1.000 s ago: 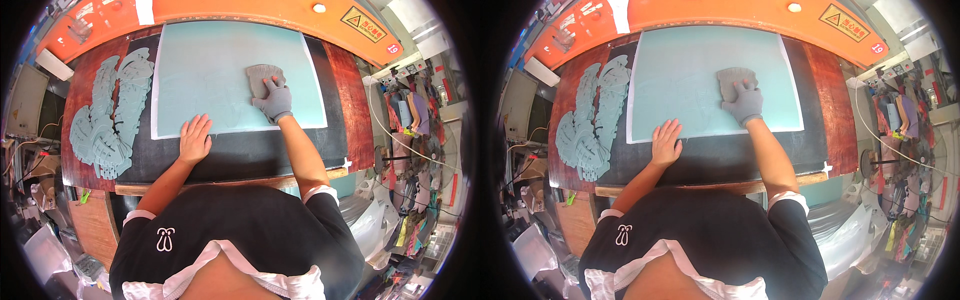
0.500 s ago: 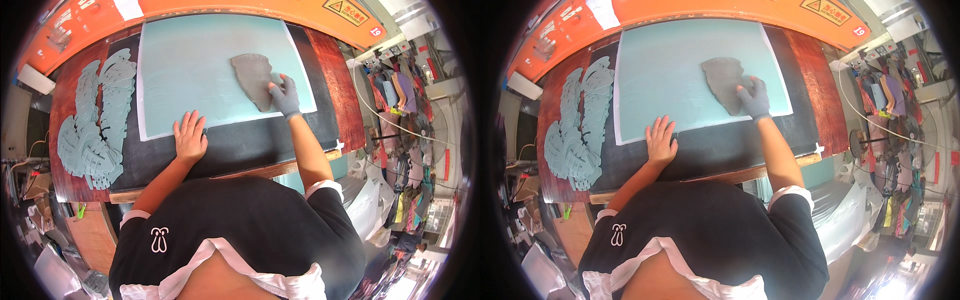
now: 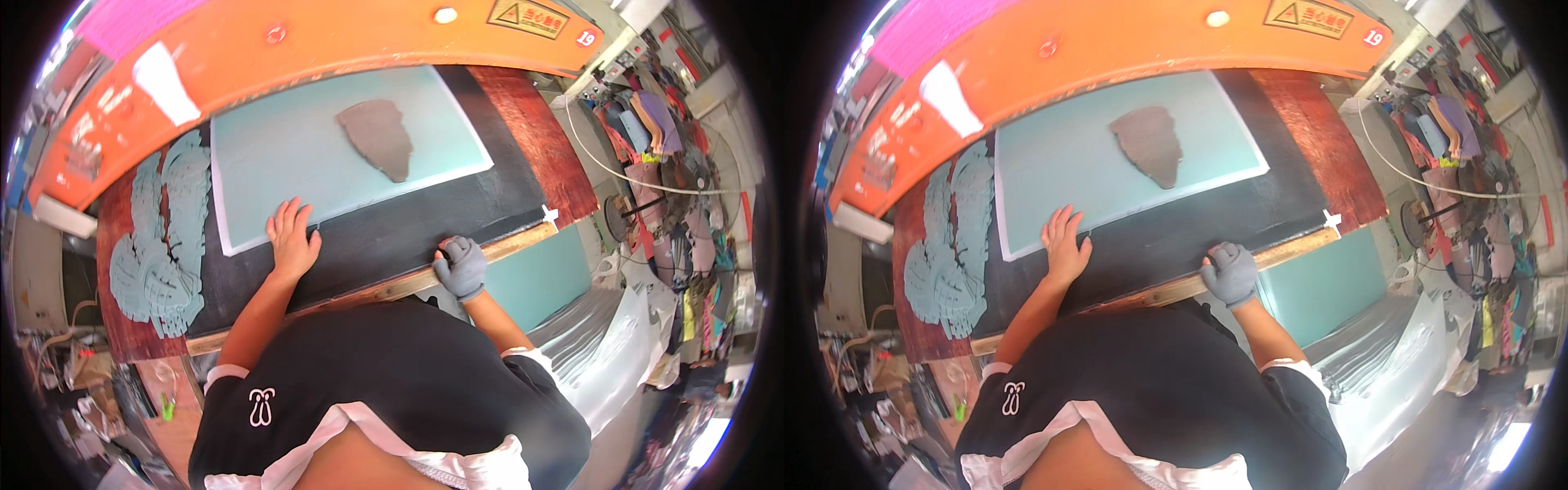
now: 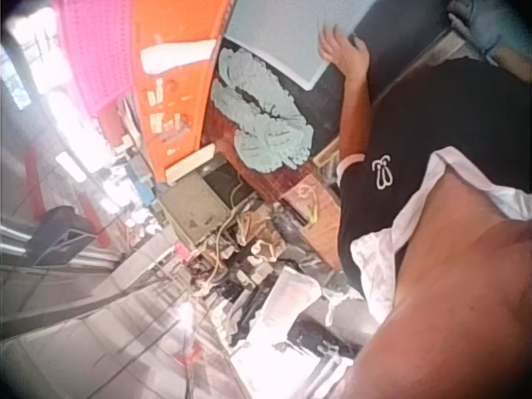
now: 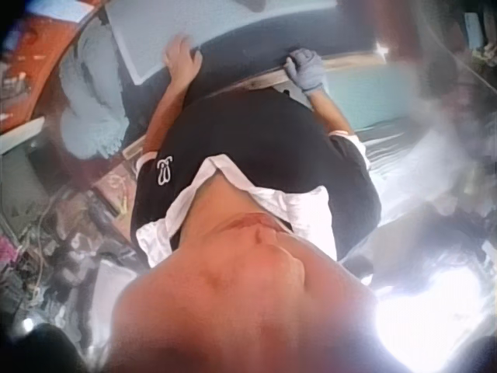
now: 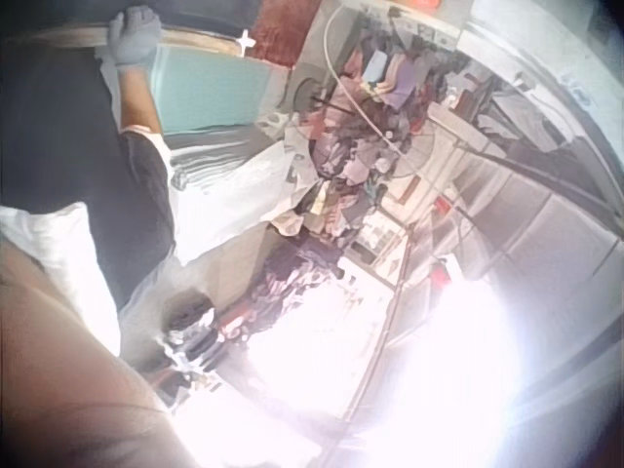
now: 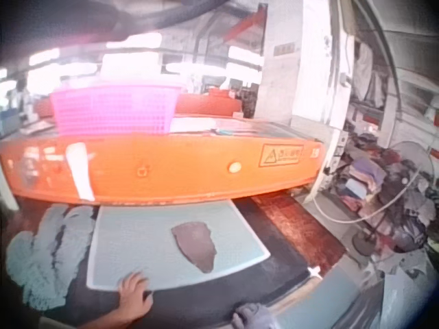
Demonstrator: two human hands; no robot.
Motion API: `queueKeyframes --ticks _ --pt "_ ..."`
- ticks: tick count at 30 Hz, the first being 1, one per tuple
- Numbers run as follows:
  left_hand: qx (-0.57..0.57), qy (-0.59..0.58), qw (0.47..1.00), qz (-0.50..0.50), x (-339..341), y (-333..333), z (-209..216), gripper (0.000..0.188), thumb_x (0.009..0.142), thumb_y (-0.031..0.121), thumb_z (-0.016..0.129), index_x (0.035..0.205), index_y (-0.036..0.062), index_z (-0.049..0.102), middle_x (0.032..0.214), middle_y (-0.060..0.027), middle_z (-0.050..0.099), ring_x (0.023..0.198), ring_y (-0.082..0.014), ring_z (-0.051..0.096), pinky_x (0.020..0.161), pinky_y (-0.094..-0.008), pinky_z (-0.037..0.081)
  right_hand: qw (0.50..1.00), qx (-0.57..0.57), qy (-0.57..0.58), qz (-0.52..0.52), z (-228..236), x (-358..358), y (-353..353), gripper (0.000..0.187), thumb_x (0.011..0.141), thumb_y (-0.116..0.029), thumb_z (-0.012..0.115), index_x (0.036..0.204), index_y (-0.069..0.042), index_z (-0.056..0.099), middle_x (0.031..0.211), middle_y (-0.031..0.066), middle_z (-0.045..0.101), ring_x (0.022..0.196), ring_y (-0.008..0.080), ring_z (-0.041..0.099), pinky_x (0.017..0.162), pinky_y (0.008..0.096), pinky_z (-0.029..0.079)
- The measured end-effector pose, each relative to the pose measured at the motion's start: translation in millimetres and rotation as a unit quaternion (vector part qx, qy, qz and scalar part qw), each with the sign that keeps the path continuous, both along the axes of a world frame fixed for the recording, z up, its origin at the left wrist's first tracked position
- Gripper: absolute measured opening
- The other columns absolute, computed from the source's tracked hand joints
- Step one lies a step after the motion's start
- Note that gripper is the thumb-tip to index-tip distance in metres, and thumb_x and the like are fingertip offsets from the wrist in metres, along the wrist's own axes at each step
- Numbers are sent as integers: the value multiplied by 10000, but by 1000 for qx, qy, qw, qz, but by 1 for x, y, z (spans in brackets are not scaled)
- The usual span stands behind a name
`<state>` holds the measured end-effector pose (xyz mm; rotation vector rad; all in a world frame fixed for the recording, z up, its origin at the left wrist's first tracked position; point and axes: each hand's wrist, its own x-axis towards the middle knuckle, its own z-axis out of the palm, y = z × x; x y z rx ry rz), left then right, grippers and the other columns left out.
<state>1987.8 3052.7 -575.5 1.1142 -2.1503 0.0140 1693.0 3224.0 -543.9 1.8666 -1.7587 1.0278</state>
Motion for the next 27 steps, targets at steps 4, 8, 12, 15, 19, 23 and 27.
queueKeyframes --ticks 4,8,12,15,19,23,27 --pt "-9 -3 1000 23 -4 -1 15 522 711 134 638 1208 76 491 1351 -126 388 1278 -329 316 1038 -504 216 999 -36 -14 26 2 -2 -19 175 650 -158 663 782 -99 564 755 71 580 651 305 553 577 408 458" --pt "57 -5 993 -99 -29 50 13 161 728 161 640 835 71 559 848 -124 531 848 -327 518 732 -431 422 995 -7 -45 84 -10 -13 -42 124 743 -193 621 783 -91 562 765 84 582 669 318 555 610 419 453" --pt "-23 50 998 -24 -63 93 -10 203 768 214 664 698 76 533 734 -119 495 739 -328 512 654 -419 418 958 21 -177 225 33 -53 -85 189 857 -242 536 820 -61 576 759 139 571 707 347 555 647 424 445" --pt "-36 58 997 26 -65 81 -20 202 787 201 646 694 68 525 737 -118 498 727 -320 508 633 -424 416 960 -97 -220 142 116 -88 -128 241 891 -246 493 799 -43 586 745 172 572 744 355 567 668 417 449" --pt "-85 36 993 80 -62 62 -30 199 797 187 623 689 54 521 739 -123 503 737 -319 521 629 -439 424 949 -77 -234 196 160 -107 -170 252 910 -255 458 852 -40 576 799 187 594 807 377 576 700 427 458" --pt "-68 9 989 128 -58 78 -40 212 813 164 588 678 33 491 754 -156 501 754 -358 515 638 -463 420 959 -6 -235 158 73 -109 -107 254 895 -283 455 847 -55 557 832 185 589 806 388 576 689 455 465" --pt "-116 -35 987 105 -63 120 -60 216 845 146 543 694 15 460 761 -181 475 759 -385 495 638 -485 399 974 209 12 85 -11 -101 -10 302 812 -366 520 821 -81 619 816 125 615 795 326 594 716 446 448"
